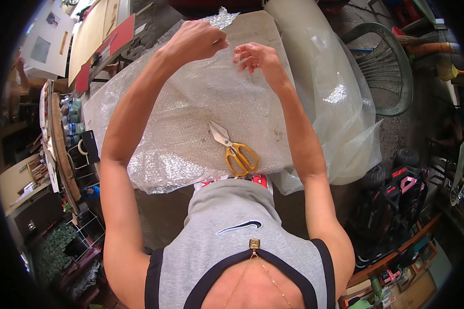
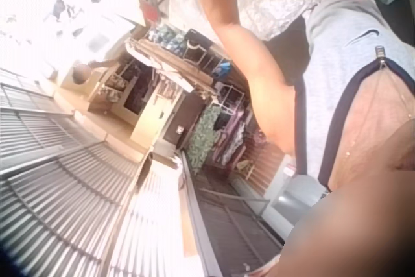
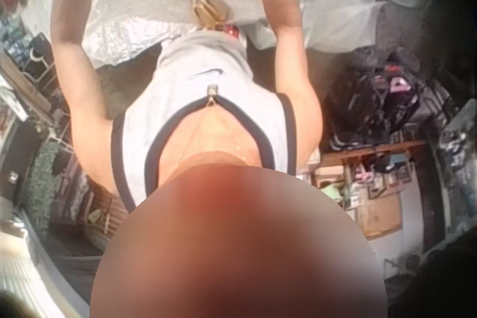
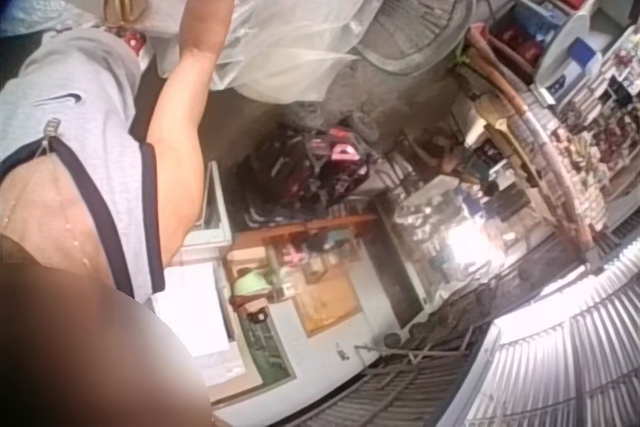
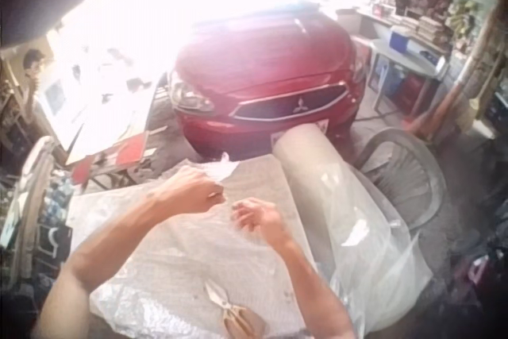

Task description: The person tears bubble wrap by hand, then uses scissors to cut a sheet to size. They place a framed picture on the bubble wrap, trim the wrap around the frame, and prepare tape. The person handles the frame and bubble wrap throughout the process.

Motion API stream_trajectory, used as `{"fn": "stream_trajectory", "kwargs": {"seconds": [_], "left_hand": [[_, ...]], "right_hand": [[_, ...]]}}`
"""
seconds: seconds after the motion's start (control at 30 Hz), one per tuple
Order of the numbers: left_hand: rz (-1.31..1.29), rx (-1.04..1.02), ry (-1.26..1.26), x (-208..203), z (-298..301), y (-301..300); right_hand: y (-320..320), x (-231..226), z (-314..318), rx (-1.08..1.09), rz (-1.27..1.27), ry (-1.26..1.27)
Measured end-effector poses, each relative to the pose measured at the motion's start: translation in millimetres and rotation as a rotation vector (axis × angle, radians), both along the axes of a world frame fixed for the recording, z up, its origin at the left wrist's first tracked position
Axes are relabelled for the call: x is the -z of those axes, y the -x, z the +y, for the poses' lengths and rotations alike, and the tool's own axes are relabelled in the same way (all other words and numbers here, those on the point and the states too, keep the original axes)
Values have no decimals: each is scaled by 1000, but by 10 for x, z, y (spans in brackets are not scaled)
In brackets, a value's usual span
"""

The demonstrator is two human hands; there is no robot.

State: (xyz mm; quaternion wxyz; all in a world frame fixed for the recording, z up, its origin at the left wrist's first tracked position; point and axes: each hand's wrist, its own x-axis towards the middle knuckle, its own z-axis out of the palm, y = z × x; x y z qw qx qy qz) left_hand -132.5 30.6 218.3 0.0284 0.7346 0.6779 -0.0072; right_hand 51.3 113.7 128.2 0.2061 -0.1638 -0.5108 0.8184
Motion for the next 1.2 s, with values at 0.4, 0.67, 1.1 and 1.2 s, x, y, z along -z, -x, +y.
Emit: {"fn": "stream_trajectory", "kwargs": {"seconds": [0.4,0.67,1.1,1.2], "left_hand": [[-5,27,-239,-194,-491,-123],[19,-60,-335,-159,-875,-434],[13,-134,-310,-68,-1286,-699],[-16,-157,-322,-52,-1316,-691]], "right_hand": [[270,-162,-239,230,-169,-408],[282,-205,-345,368,-347,-394],[249,62,-302,316,-525,-328],[225,83,-347,345,-573,-449]]}}
